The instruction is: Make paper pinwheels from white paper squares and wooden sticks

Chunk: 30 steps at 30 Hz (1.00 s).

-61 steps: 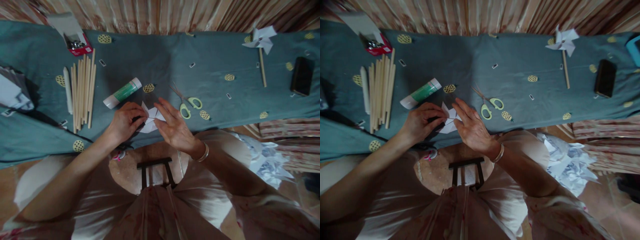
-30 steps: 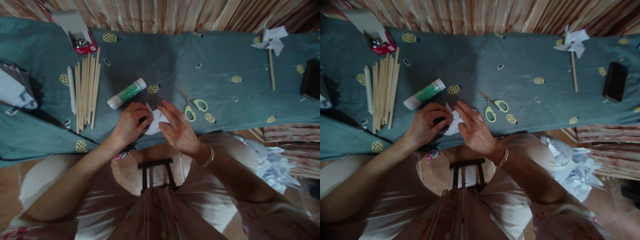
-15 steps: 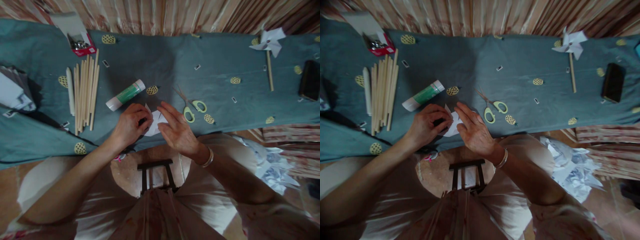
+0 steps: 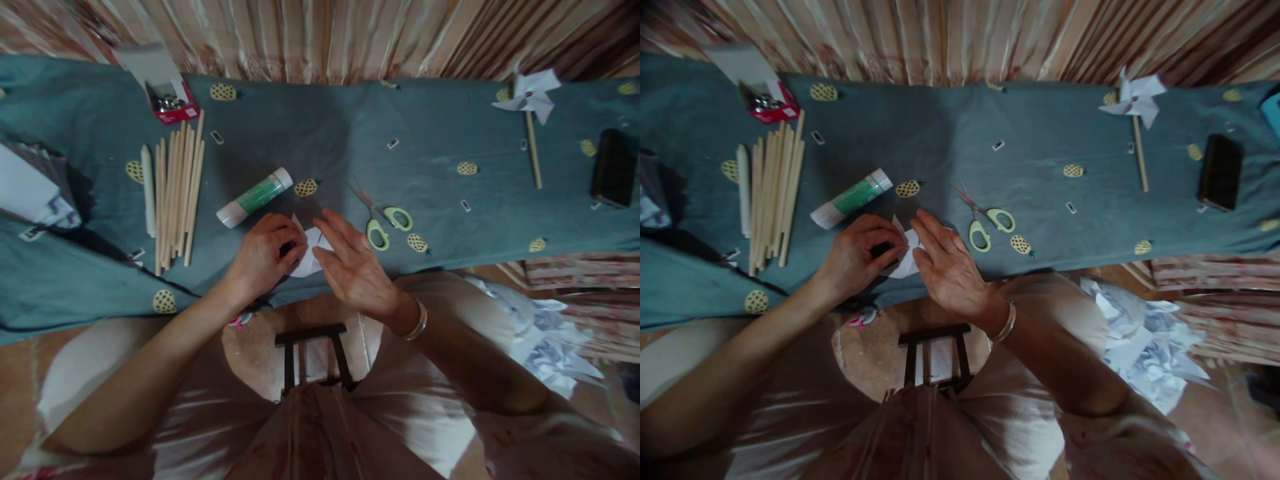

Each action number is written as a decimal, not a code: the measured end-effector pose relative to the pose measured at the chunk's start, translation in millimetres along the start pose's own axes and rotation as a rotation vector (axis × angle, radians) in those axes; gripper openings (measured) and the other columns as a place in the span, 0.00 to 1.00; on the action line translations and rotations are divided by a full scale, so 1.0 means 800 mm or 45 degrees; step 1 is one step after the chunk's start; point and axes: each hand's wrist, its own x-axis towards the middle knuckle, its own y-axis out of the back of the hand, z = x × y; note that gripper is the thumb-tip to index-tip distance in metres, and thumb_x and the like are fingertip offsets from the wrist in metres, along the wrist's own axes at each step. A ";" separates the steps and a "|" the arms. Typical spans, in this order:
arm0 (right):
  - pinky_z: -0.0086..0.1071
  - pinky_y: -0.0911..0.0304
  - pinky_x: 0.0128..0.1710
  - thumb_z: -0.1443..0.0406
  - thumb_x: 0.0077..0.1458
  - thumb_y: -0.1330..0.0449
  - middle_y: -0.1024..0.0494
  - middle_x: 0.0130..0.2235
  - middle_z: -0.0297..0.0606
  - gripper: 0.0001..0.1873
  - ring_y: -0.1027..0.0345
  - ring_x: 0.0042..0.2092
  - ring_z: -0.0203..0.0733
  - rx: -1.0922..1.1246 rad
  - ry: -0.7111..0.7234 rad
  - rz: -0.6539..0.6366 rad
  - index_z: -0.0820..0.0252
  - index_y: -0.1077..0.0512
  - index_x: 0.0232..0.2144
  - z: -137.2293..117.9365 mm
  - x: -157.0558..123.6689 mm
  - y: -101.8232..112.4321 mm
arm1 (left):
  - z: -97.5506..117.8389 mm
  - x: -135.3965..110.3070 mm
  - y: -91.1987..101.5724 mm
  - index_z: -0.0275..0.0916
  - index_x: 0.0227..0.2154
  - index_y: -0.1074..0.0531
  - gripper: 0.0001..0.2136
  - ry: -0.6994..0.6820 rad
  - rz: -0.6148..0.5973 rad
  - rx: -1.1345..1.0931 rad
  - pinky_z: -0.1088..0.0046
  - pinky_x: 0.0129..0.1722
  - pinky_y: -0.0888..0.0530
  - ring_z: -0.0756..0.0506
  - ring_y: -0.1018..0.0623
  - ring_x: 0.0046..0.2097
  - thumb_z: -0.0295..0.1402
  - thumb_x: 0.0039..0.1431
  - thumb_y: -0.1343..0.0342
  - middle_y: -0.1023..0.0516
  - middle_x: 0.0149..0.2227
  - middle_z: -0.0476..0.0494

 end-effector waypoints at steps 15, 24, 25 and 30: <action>0.54 0.42 0.62 0.70 0.62 0.47 0.35 0.65 0.50 0.10 0.54 0.71 0.54 0.040 0.062 -0.040 0.61 0.26 0.38 0.005 0.004 0.002 | 0.005 -0.017 0.014 0.39 0.40 0.23 0.11 0.319 0.222 -0.302 0.68 0.40 0.26 0.44 0.22 0.39 0.40 0.60 0.44 0.21 0.40 0.42; 0.55 0.41 0.62 0.74 0.55 0.46 0.29 0.60 0.50 0.13 0.49 0.69 0.55 0.136 -0.053 0.044 0.63 0.20 0.33 0.011 0.013 -0.009 | 0.065 -0.091 -0.012 0.41 0.47 0.30 0.25 0.798 0.657 -1.407 0.63 0.48 0.25 0.41 0.19 0.47 0.46 0.49 0.32 0.18 0.44 0.39; 0.55 0.42 0.63 0.73 0.55 0.46 0.28 0.60 0.49 0.13 0.48 0.69 0.54 0.161 -0.076 0.065 0.62 0.20 0.33 0.012 0.013 -0.009 | 0.073 -0.095 -0.017 0.40 0.46 0.29 0.25 0.849 0.658 -1.541 0.62 0.51 0.26 0.40 0.19 0.49 0.44 0.48 0.30 0.18 0.44 0.39; 0.53 0.43 0.65 0.72 0.54 0.43 0.27 0.59 0.47 0.11 0.48 0.69 0.54 0.273 -0.166 0.113 0.60 0.20 0.29 0.016 0.014 -0.009 | 0.096 -0.076 -0.028 0.38 0.39 0.29 0.16 0.967 0.589 -1.921 0.59 0.59 0.31 0.42 0.19 0.49 0.37 0.51 0.32 0.17 0.41 0.39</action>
